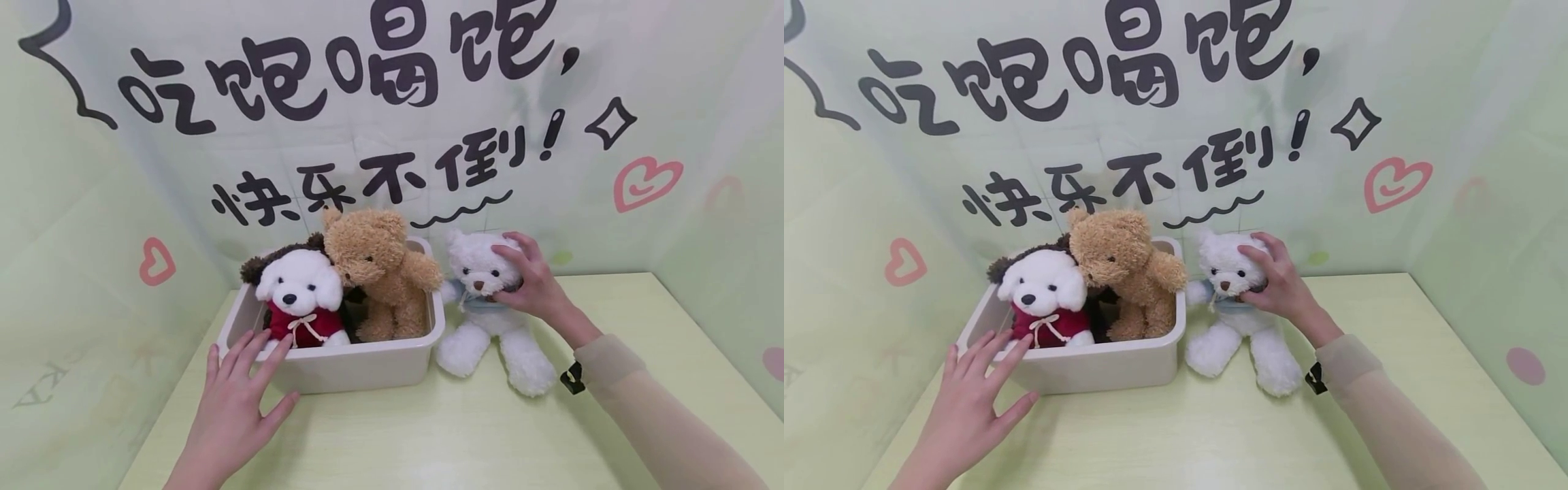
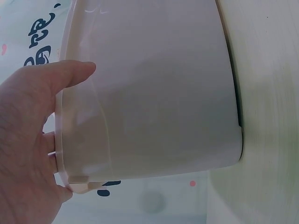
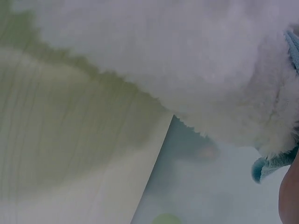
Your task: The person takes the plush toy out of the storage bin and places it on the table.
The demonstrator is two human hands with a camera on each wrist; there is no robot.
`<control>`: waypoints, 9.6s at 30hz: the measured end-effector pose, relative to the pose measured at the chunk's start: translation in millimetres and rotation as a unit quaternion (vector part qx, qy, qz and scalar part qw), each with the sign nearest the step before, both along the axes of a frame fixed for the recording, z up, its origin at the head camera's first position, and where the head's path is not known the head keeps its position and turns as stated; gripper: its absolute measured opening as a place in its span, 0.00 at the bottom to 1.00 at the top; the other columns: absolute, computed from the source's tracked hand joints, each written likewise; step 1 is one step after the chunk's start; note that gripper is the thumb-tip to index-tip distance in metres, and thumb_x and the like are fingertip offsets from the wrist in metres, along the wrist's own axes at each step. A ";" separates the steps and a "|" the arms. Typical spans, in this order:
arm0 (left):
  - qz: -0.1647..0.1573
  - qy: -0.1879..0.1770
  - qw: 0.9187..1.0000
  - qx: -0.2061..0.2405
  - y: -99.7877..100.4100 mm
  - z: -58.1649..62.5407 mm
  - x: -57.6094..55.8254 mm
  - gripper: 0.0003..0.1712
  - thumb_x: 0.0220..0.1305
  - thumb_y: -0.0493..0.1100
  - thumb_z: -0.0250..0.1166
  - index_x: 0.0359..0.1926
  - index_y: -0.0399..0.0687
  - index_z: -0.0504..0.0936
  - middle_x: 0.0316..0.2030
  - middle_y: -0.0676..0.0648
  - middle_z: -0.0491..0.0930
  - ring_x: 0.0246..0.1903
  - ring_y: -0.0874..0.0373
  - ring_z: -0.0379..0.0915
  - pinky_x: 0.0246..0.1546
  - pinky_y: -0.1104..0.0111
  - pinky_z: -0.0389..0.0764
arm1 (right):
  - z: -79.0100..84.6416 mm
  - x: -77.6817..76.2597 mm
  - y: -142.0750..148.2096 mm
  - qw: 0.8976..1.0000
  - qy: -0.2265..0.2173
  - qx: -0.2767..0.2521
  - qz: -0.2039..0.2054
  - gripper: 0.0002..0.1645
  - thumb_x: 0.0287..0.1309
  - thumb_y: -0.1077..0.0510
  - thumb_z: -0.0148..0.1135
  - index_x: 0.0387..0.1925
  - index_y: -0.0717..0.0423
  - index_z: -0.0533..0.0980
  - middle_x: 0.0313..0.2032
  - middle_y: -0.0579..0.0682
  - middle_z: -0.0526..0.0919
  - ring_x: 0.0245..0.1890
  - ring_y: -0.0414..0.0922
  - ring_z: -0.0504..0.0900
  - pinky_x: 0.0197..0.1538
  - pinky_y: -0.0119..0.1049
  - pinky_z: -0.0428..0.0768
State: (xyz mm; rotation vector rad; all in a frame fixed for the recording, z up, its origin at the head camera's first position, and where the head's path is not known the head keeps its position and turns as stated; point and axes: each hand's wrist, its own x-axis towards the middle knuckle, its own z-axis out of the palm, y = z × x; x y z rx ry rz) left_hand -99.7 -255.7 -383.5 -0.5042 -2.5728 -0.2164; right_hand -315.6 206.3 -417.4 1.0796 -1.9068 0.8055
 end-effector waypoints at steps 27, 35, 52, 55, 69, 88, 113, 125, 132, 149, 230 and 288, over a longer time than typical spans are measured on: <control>-0.001 0.007 1.000 0.004 0.3 -0.9 -0.1 0.46 0.47 0.57 0.68 0.69 0.58 0.65 0.62 0.37 0.64 0.64 0.37 0.53 0.62 0.36 0.38 | -7.4 -3.5 2.1 0.997 -0.045 0.015 -0.065 0.42 0.36 0.46 0.69 0.57 0.56 0.71 0.64 0.63 0.62 0.60 0.63 0.64 0.55 0.56 0.69; -0.003 0.008 1.000 0.008 -0.8 -1.7 -0.5 0.43 0.51 0.61 0.65 0.68 0.59 0.65 0.62 0.37 0.64 0.64 0.37 0.53 0.62 0.36 0.38 | -7.6 -5.3 -3.3 0.994 -0.061 0.024 -0.083 0.42 0.39 0.43 0.67 0.58 0.56 0.70 0.65 0.61 0.61 0.62 0.61 0.63 0.57 0.56 0.67; -0.004 0.011 1.000 0.008 -0.7 -1.7 -1.1 0.43 0.50 0.59 0.66 0.68 0.59 0.65 0.62 0.38 0.64 0.64 0.37 0.53 0.62 0.36 0.37 | -10.6 -4.4 2.3 0.993 -0.071 0.022 -0.088 0.41 0.40 0.46 0.68 0.57 0.58 0.69 0.64 0.63 0.62 0.61 0.61 0.63 0.55 0.58 0.67; -0.003 0.010 1.000 0.007 -0.7 -1.9 -1.1 0.44 0.49 0.59 0.66 0.68 0.59 0.65 0.63 0.38 0.64 0.64 0.38 0.52 0.62 0.36 0.37 | -11.4 -4.1 2.1 0.994 -0.065 0.021 -0.083 0.41 0.40 0.46 0.67 0.58 0.59 0.69 0.64 0.64 0.62 0.61 0.62 0.63 0.54 0.59 0.67; -0.003 0.011 1.000 0.010 -0.3 -1.6 -0.3 0.44 0.47 0.57 0.67 0.68 0.59 0.66 0.62 0.38 0.64 0.64 0.38 0.53 0.62 0.36 0.37 | -9.5 -1.1 2.7 0.993 -0.076 0.028 -0.082 0.41 0.44 0.45 0.63 0.60 0.58 0.68 0.64 0.63 0.63 0.62 0.60 0.63 0.55 0.57 0.67; -0.005 0.003 1.000 0.008 -1.5 1.3 -3.5 0.45 0.46 0.56 0.69 0.68 0.59 0.66 0.62 0.38 0.64 0.64 0.37 0.53 0.60 0.34 0.41 | 26.3 3.2 -11.0 0.998 -0.047 0.014 -0.030 0.38 0.48 0.46 0.62 0.60 0.60 0.69 0.62 0.63 0.65 0.63 0.56 0.64 0.59 0.47 0.66; -0.007 0.005 1.000 0.010 -1.2 1.2 -8.1 0.43 0.49 0.58 0.67 0.67 0.58 0.67 0.62 0.38 0.64 0.64 0.37 0.53 0.61 0.34 0.39 | 94.8 22.5 -102.2 0.993 -0.026 0.086 0.079 0.52 0.40 0.48 0.73 0.66 0.59 0.60 0.66 0.58 0.60 0.65 0.53 0.62 0.59 0.47 0.69; -0.001 0.006 1.000 0.010 -0.1 -0.6 -6.1 0.43 0.49 0.59 0.66 0.68 0.59 0.66 0.62 0.38 0.64 0.64 0.37 0.53 0.62 0.36 0.38 | 96.5 25.1 -147.4 0.986 0.016 0.168 0.001 0.61 0.36 0.41 0.77 0.68 0.48 0.53 0.71 0.57 0.49 0.61 0.55 0.65 0.36 0.39 0.80; 0.002 0.005 1.000 0.012 2.2 -0.6 -4.1 0.45 0.46 0.57 0.69 0.68 0.59 0.66 0.62 0.37 0.64 0.63 0.37 0.53 0.62 0.36 0.37 | 96.9 23.3 -157.8 0.982 0.040 0.184 -0.016 0.59 0.35 0.41 0.77 0.67 0.44 0.56 0.70 0.60 0.50 0.57 0.57 0.67 0.34 0.38 0.79; 0.000 0.010 1.000 0.011 6.4 -2.1 -1.5 0.44 0.48 0.57 0.68 0.67 0.58 0.67 0.63 0.38 0.64 0.64 0.37 0.53 0.62 0.36 0.37 | 100.1 19.0 -183.0 0.966 0.089 0.240 -0.028 0.53 0.34 0.38 0.76 0.64 0.42 0.63 0.69 0.60 0.53 0.67 0.59 0.54 0.66 0.51 0.56; 0.001 -0.004 1.000 0.011 7.2 1.4 -0.7 0.47 0.43 0.52 0.70 0.68 0.57 0.66 0.63 0.37 0.64 0.64 0.35 0.52 0.61 0.35 0.36 | 176.9 32.2 -99.2 0.979 0.191 -0.067 0.034 0.26 0.33 0.64 0.66 0.43 0.52 0.79 0.53 0.66 0.71 0.53 0.63 0.67 0.58 0.55 0.62; -0.008 0.010 1.000 0.018 7.0 -1.7 -4.3 0.45 0.45 0.54 0.69 0.68 0.57 0.67 0.63 0.37 0.64 0.63 0.36 0.53 0.61 0.35 0.36 | 173.8 53.5 47.6 0.958 0.149 -0.200 -0.140 0.20 0.36 0.49 0.62 0.34 0.55 0.80 0.50 0.57 0.76 0.54 0.55 0.68 0.58 0.50 0.62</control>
